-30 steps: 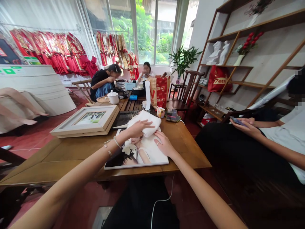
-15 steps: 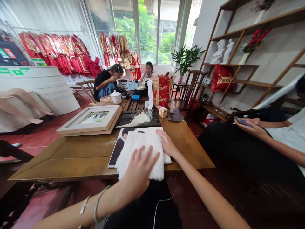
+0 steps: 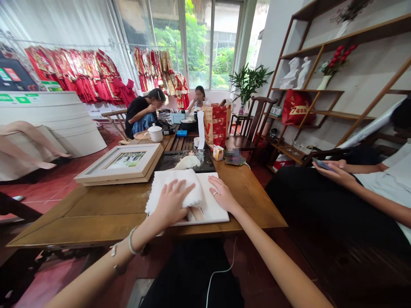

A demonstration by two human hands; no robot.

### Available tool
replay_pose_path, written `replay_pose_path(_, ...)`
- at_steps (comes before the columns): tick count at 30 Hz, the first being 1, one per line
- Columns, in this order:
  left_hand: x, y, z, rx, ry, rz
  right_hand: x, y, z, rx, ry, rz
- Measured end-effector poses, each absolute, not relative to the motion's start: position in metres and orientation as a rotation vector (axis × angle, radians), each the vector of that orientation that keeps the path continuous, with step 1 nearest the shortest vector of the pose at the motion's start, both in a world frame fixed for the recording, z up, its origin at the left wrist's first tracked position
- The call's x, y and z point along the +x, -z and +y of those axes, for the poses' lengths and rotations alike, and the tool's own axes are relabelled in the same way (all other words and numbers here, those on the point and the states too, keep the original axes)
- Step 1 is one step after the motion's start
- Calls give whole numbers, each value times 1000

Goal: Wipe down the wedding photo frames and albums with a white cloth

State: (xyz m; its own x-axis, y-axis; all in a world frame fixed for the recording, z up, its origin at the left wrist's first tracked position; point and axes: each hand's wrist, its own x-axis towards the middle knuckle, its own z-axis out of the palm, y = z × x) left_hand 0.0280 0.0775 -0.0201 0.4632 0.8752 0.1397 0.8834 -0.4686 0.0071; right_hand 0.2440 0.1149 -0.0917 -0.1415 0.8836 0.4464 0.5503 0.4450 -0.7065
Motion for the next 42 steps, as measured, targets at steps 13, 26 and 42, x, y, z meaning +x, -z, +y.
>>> replay_pose_path(13, 10, 15, 42, -2743, 79, -1594, 243, 92, 115, -1240, -452, -1806)
replay_pose_path(26, -33, 15, 87, -2980, 276, -1299, 244, 93, 114, -1222, -468, -1807)
replay_pose_path(42, -30, 22, 135, -2902, 216, -1229, 243, 90, 114, -1230, -498, -1804)
